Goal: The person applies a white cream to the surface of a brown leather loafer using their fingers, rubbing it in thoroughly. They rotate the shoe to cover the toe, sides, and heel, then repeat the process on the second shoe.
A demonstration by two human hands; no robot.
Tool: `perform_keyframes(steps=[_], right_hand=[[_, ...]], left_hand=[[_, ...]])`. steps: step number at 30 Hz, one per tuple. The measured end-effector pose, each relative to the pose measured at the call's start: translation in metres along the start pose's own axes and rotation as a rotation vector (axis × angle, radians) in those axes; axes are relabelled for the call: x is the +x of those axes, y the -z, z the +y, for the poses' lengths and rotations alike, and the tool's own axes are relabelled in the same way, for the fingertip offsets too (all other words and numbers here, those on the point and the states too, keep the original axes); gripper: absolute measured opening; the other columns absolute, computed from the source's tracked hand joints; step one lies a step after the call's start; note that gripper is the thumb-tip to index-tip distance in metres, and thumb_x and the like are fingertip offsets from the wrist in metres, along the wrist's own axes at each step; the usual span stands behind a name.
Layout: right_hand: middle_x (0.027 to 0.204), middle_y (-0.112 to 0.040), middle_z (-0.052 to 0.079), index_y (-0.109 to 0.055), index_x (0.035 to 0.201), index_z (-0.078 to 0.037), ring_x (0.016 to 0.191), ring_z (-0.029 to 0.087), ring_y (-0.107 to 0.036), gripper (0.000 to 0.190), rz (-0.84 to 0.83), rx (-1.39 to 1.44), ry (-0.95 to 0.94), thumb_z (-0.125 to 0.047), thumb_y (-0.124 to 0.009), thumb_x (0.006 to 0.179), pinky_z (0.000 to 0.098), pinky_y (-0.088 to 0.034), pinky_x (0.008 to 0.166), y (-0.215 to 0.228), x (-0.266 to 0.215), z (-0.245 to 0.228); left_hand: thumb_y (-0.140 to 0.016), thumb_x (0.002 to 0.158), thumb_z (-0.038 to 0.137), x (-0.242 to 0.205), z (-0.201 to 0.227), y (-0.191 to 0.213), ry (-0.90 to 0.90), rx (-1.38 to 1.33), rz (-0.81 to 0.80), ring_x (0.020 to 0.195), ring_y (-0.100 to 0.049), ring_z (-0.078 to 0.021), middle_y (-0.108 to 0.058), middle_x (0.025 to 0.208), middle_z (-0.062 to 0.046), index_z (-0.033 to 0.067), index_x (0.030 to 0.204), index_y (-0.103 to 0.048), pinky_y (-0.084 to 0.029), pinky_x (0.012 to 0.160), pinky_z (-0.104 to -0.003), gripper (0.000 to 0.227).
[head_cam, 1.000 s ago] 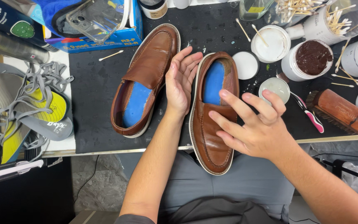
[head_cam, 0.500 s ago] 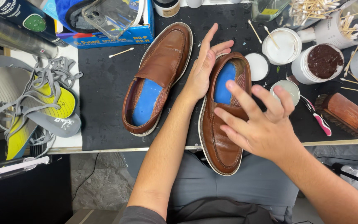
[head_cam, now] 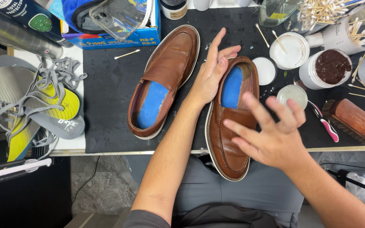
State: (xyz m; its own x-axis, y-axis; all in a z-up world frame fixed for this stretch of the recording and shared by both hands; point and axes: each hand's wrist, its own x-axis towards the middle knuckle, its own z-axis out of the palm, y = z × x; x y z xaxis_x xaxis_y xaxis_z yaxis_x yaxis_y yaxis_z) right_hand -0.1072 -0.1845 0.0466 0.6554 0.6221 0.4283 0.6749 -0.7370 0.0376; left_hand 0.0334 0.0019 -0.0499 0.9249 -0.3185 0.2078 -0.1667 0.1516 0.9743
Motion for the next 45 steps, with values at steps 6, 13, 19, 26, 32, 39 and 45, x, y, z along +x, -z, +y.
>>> perform_keyframes(steps=[6, 13, 19, 26, 32, 39, 45], right_hand=[[0.166, -0.042, 0.01, -0.075, 0.139, -0.031, 0.15, 0.035, -0.018, 0.043, -0.041, -0.056, -0.072, -0.054, -0.065, 0.105, 0.0542, -0.006, 0.123, -0.006, 0.003, -0.003], [0.162, -0.042, 0.01, -0.072, 0.128, -0.028, 0.149, 0.035, -0.017, 0.047, -0.166, 0.21, -0.081, -0.06, -0.061, 0.096, 0.0541, -0.004, 0.12, 0.003, -0.01, -0.029], [0.169, -0.034, 0.016, -0.07, 0.144, -0.036, 0.154, 0.038, -0.009, 0.05, -0.14, -0.022, -0.072, -0.062, -0.056, 0.104, 0.0562, 0.001, 0.122, 0.002, 0.001, 0.002], [0.166, -0.03, 0.017, -0.058, 0.148, -0.029, 0.153, 0.04, -0.008, 0.066, -0.275, 0.185, -0.064, -0.067, -0.051, 0.095, 0.0587, 0.004, 0.118, -0.005, -0.011, -0.018], [0.165, -0.028, 0.017, -0.053, 0.148, -0.03, 0.153, 0.041, -0.005, 0.066, -0.266, 0.299, -0.095, -0.068, -0.047, 0.095, 0.0603, 0.004, 0.119, 0.012, -0.056, -0.041], [0.167, -0.021, 0.017, -0.056, 0.145, -0.042, 0.154, 0.037, -0.004, 0.057, -0.242, 0.285, -0.078, -0.07, -0.042, 0.097, 0.0559, 0.002, 0.122, 0.01, -0.084, -0.027], [0.17, -0.013, 0.022, -0.06, 0.147, -0.043, 0.155, 0.04, -0.001, 0.059, -0.158, 0.112, -0.173, -0.07, -0.033, 0.102, 0.0579, 0.002, 0.123, -0.006, -0.068, 0.001]], left_hand=[[-0.031, 0.095, 0.086, 0.0, 0.002, 0.0, 0.021, -0.025, 0.007, 0.142, -0.058, -0.0357, -0.06, 0.149, -0.023, 0.0161, 0.168, -0.011, -0.048, 0.119, -0.045, 0.103], [-0.032, 0.095, 0.085, 0.001, 0.001, -0.001, 0.017, -0.028, 0.007, 0.14, -0.059, -0.0353, -0.06, 0.149, -0.022, 0.0167, 0.168, -0.009, -0.049, 0.117, -0.044, 0.103], [-0.032, 0.096, 0.085, -0.001, 0.002, -0.002, 0.011, 0.031, -0.003, 0.14, -0.06, -0.0346, -0.063, 0.148, -0.021, 0.0166, 0.168, -0.009, -0.048, 0.118, -0.044, 0.102], [-0.03, 0.094, 0.087, -0.001, -0.001, -0.001, -0.003, 0.002, 0.006, 0.139, -0.061, -0.0341, -0.063, 0.148, -0.021, 0.0171, 0.169, -0.008, -0.049, 0.119, -0.044, 0.104], [-0.028, 0.089, 0.092, 0.0, -0.002, -0.001, -0.006, 0.002, 0.001, 0.135, -0.065, -0.033, -0.063, 0.146, -0.021, 0.0166, 0.168, -0.007, -0.053, 0.114, -0.043, 0.111], [-0.023, 0.091, 0.091, -0.001, -0.002, -0.002, -0.032, -0.013, -0.031, 0.133, -0.065, -0.0324, -0.067, 0.142, -0.021, 0.0149, 0.169, -0.003, -0.045, 0.122, -0.044, 0.111], [-0.019, 0.094, 0.088, 0.001, -0.003, 0.001, -0.064, 0.036, -0.053, 0.134, -0.066, -0.027, -0.073, 0.135, -0.016, 0.0114, 0.168, 0.001, -0.02, 0.132, -0.044, 0.108]])
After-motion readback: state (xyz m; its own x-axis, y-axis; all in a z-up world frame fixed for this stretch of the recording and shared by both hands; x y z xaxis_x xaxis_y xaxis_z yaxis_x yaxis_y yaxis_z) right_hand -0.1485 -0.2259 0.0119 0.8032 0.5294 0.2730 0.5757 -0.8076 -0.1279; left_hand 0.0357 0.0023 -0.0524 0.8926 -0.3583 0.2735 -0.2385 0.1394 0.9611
